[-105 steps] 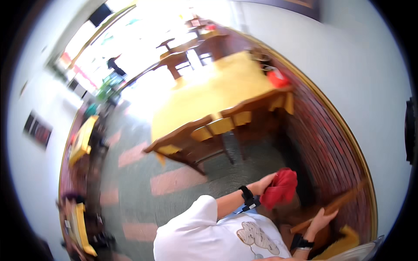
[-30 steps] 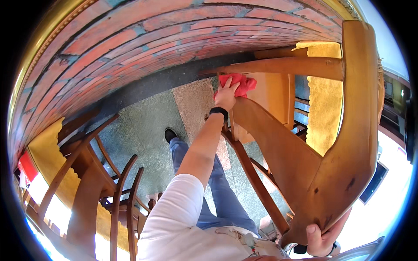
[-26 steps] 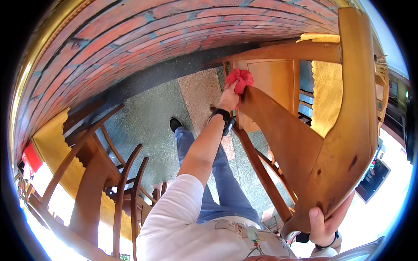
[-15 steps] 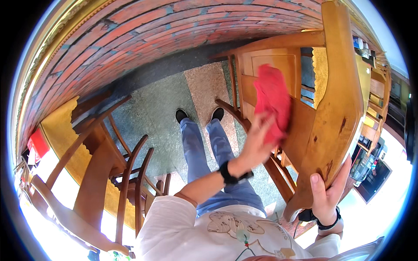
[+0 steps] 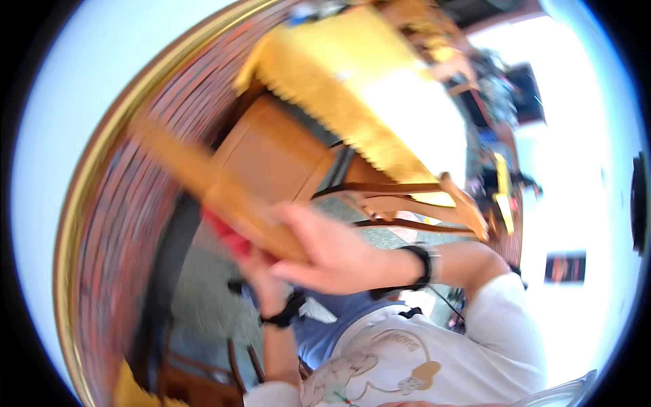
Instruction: The person wipes the surface of a yellow table with a red cloth and then wipes the backrests and seats of several wooden chairs using the same cloth.
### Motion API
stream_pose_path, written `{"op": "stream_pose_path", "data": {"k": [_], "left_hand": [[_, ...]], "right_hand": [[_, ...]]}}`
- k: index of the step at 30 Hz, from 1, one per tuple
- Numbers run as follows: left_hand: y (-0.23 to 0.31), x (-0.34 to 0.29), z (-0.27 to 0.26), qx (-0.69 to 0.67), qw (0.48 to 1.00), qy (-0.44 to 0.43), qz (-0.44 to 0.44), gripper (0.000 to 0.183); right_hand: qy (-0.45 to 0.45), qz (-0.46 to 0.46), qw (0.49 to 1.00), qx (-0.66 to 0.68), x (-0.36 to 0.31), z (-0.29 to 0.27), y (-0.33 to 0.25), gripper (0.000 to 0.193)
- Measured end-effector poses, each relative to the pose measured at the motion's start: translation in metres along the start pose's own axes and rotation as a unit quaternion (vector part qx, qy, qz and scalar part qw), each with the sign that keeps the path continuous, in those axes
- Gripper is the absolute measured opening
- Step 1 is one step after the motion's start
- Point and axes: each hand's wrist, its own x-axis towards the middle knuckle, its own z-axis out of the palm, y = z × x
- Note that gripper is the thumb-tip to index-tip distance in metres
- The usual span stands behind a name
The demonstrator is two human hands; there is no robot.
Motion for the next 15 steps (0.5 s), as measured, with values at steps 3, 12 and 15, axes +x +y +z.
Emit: {"op": "stream_pose_path", "data": {"k": [3,12,15], "left_hand": [[0.056,-0.018,-0.002,0.034,0.997,0.021,0.07,0.051],[0.155,0.008,0.023,0.564,0.685,-0.044,0.459,0.036],[0.159,-0.029,0.039,0.665,0.656,-0.03,0.355,0.035]], "right_hand": [[0.04,-0.027,0.996,0.08,-0.008,0.005,-0.002,0.064],[0.074,0.014,0.982,0.172,-0.002,0.016,0.009,0.054],[0.102,-0.046,0.983,0.144,-0.036,0.007,0.004,0.051]]}}
